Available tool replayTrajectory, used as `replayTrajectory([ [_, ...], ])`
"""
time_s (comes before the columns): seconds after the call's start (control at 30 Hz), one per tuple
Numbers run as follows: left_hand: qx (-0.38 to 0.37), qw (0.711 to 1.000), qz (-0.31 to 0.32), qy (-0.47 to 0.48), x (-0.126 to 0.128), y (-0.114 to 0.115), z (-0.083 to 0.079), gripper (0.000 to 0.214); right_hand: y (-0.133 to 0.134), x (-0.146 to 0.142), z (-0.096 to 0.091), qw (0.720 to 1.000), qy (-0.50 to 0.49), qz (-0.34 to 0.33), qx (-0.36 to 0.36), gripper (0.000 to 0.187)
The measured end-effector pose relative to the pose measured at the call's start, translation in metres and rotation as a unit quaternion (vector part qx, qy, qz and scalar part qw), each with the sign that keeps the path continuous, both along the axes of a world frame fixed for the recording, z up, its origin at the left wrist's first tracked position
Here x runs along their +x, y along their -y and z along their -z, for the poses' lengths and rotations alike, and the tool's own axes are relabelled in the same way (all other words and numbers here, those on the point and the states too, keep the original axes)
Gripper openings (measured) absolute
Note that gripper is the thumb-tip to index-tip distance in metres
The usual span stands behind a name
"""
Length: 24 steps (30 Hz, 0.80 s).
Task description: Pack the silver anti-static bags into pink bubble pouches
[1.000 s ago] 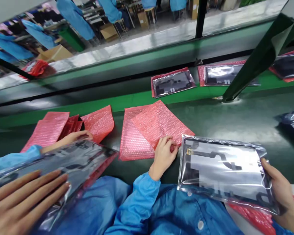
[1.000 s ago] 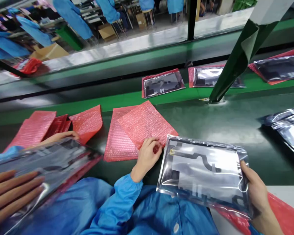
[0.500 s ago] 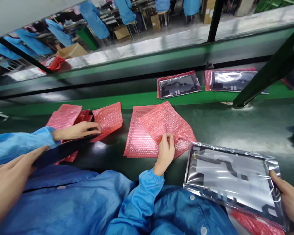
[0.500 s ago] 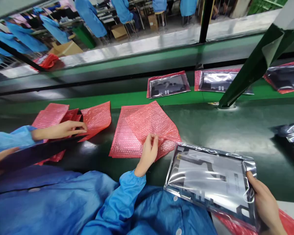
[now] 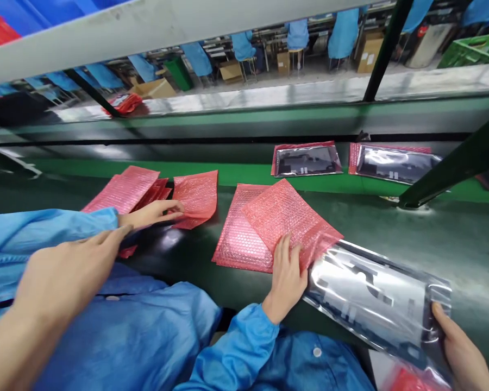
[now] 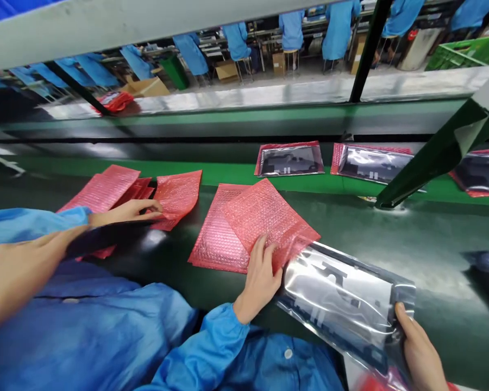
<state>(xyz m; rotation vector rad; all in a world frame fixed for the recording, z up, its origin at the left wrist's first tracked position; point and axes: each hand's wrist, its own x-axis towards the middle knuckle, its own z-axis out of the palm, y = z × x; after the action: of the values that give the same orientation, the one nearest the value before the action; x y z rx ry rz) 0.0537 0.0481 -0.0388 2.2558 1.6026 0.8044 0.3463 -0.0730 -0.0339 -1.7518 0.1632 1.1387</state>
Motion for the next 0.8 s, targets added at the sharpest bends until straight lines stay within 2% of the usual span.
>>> replayTrajectory([
  [0.07, 0.018, 0.999, -0.010, -0.038, -0.005, 0.006, 0.005, 0.054, -0.004, -0.003, -0.005, 0.996, -0.078, 0.047, -0.018, 0.043],
  [0.13, 0.034, 0.998, -0.014, -0.057, -0.009, 0.012, 0.007, 0.049, -0.006, -0.004, -0.007, 0.994, -0.091, 0.059, -0.017, 0.043],
  [0.27, 0.050, 0.996, 0.000, -0.072, -0.013, 0.018, 0.005, 0.041, -0.006, -0.006, 0.001, 0.995, -0.097, 0.004, -0.007, 0.052],
  [0.37, 0.056, 0.996, -0.001, -0.063, -0.014, 0.023, 0.008, 0.048, -0.007, -0.007, 0.013, 0.995, -0.082, -0.048, 0.002, 0.055],
  [0.43, 0.052, 0.997, -0.020, -0.056, -0.016, 0.026, 0.012, 0.052, -0.010, -0.009, 0.019, 0.997, -0.059, -0.056, 0.016, 0.056],
  [0.5, 0.042, 0.996, -0.057, -0.053, -0.018, 0.029, 0.014, 0.045, -0.014, -0.009, 0.025, 0.997, -0.051, -0.045, 0.023, 0.058],
  [0.63, 0.041, 0.992, -0.100, -0.057, -0.024, 0.030, 0.013, 0.011, -0.022, -0.001, 0.035, 0.998, -0.042, -0.011, 0.044, 0.069],
  [0.8, 0.060, 0.991, -0.106, -0.059, -0.022, 0.031, 0.006, 0.011, -0.029, 0.016, 0.046, 0.999, -0.025, -0.035, 0.028, 0.073],
])
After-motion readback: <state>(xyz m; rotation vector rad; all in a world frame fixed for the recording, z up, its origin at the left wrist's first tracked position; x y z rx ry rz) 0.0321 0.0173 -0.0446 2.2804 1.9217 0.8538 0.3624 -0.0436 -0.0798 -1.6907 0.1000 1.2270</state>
